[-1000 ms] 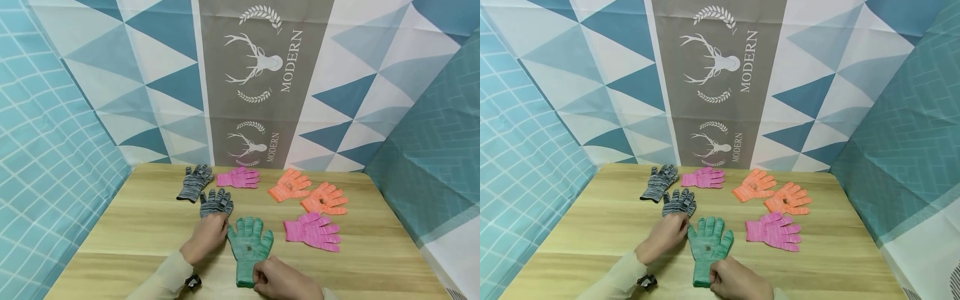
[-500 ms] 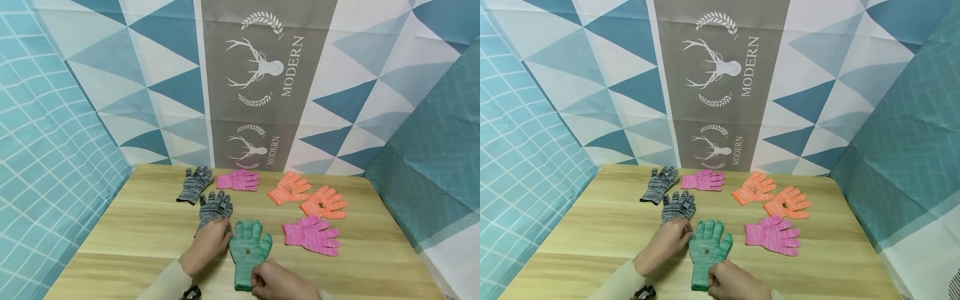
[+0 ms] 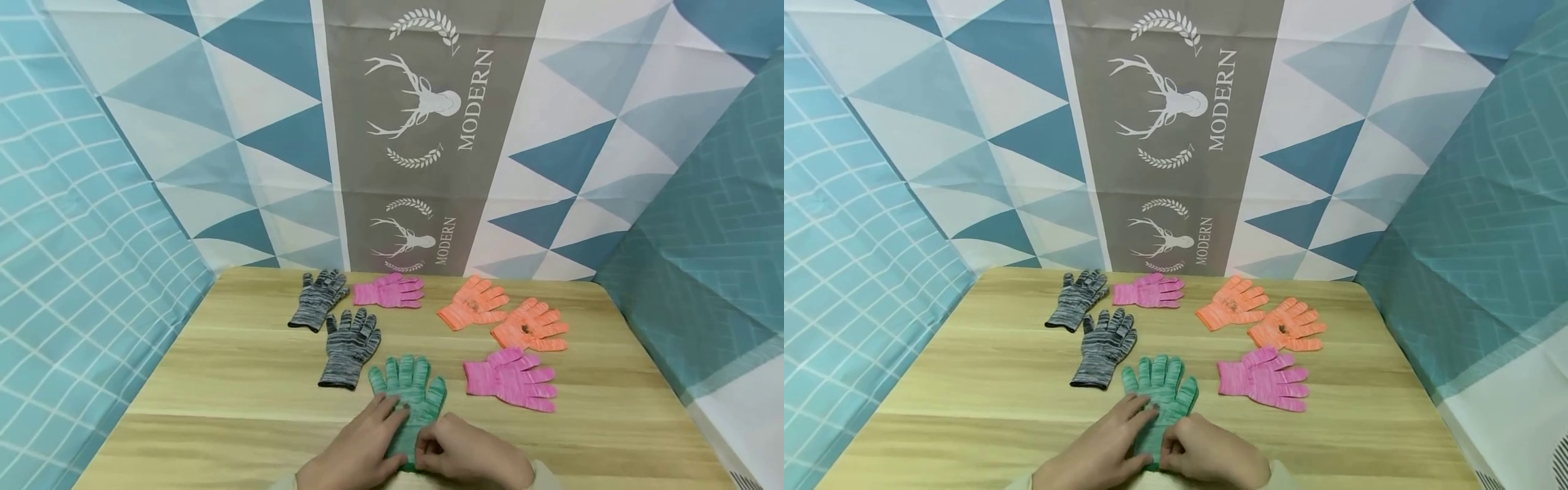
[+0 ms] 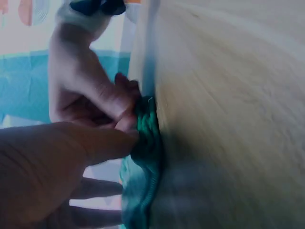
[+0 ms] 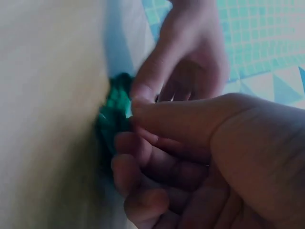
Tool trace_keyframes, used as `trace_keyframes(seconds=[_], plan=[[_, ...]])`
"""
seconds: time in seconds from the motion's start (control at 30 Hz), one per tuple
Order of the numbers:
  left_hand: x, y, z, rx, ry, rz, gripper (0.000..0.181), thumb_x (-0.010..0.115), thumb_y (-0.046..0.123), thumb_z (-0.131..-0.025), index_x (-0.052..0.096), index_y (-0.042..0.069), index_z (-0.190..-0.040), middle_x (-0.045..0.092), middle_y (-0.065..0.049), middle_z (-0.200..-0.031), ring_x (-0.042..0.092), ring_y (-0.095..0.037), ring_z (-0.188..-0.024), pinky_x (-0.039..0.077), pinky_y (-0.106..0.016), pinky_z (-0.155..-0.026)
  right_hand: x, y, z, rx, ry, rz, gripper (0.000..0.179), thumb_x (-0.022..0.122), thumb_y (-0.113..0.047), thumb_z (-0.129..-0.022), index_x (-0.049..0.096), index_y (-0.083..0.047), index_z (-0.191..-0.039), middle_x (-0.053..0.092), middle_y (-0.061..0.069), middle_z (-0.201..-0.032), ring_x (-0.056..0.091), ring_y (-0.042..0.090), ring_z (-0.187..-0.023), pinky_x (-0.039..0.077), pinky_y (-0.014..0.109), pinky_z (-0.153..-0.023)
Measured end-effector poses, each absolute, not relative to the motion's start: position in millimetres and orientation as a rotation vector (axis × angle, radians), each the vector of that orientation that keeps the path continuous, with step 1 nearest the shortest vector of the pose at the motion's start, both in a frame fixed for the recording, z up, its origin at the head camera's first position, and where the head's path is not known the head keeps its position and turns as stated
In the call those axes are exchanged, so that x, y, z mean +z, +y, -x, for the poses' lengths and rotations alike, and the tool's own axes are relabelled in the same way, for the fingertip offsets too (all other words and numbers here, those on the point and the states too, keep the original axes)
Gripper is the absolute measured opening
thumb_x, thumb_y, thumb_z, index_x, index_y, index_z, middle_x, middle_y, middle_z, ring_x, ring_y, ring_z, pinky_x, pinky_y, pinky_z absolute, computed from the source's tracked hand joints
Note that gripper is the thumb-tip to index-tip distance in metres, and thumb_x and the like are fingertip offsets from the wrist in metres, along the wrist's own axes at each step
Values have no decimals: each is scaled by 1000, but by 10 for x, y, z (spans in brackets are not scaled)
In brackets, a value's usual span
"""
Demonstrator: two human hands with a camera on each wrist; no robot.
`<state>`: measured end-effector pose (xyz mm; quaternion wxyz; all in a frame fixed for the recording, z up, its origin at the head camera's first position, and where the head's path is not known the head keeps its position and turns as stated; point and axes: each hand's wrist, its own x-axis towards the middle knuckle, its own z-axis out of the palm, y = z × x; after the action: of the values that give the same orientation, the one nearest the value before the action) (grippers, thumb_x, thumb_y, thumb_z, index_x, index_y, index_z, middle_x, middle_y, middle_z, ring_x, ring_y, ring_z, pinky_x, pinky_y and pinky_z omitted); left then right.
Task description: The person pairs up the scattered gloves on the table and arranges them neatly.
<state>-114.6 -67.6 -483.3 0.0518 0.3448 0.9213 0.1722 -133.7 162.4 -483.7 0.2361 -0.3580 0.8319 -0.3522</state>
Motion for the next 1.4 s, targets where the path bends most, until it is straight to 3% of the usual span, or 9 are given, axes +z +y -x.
trace_keyframes(seconds=[0.1,0.23,0.33,0.4,0.53,0.7,0.87,1.13,1.4], plan=[[-4798,-641,1139,486,2868,-1212,48,76,40,-94,66,12,-132,60,-6,-136,57,-25,-126,54,-39,-101,-4833,1680,1452,-985,2365,922,17,66,-21,-101,74,-17,-86,59,-19,-70,47,-8,-58,47,15,-54],[-4794,-570,1141,519,2792,-1390,31,77,33,-93,73,16,-118,63,4,-114,58,-7,-102,53,-21,-83,-4857,1752,1576,-1031,2535,697,15,65,-17,-101,70,-14,-88,57,-12,-67,45,-2,-54,41,18,-49],[-4864,-511,1159,478,2706,-1446,25,77,30,-93,74,17,-114,63,8,-103,54,0,-90,48,-14,-72,-4891,1771,1645,-1054,2668,563,7,65,-13,-100,67,-8,-97,56,-8,-67,46,1,-53,40,21,-47],[-4905,-474,1161,427,2695,-1470,23,79,28,-91,75,19,-112,62,10,-98,52,2,-85,44,-11,-68,-4916,1766,1687,-1069,2742,511,11,66,-13,-100,65,-3,-105,56,-6,-68,47,3,-54,41,21,-48],[-4927,-428,1139,392,2714,-1489,21,83,23,-86,76,22,-105,62,14,-92,50,5,-81,39,-6,-67,-4947,1732,1743,-1083,2817,414,22,68,-12,-98,63,2,-114,55,-4,-68,47,5,-55,39,22,-48],[-4919,-393,1146,456,2680,-1443,19,83,14,-83,75,22,-98,62,15,-87,51,8,-76,40,-5,-63,-4948,1703,1755,-1093,2858,390,6,71,-7,-94,66,-7,-93,57,-4,-72,49,5,-61,42,21,-52],[-4912,-367,1156,525,2627,-1352,19,81,8,-82,74,21,-95,63,16,-84,52,9,-74,41,-5,-60,-4941,1685,1745,-1142,2889,390,13,73,0,-89,64,-8,-84,59,-3,-71,50,5,-61,43,20,-51],[-4904,-380,1156,550,2596,-1360,20,79,9,-84,74,22,-98,63,16,-86,52,10,-75,40,-4,-62,-4949,1669,1773,-1097,2868,460,9,72,4,-89,69,0,-96,57,-2,-74,49,6,-62,43,21,-53],[-4904,-387,1161,568,2569,-1382,20,79,8,-86,75,22,-100,64,15,-89,52,11,-77,40,-3,-64,-4927,1666,1779,-1146,2862,440,7,69,5,-88,69,-1,-93,58,-2,-72,49,6,-60,42,20,-51]])
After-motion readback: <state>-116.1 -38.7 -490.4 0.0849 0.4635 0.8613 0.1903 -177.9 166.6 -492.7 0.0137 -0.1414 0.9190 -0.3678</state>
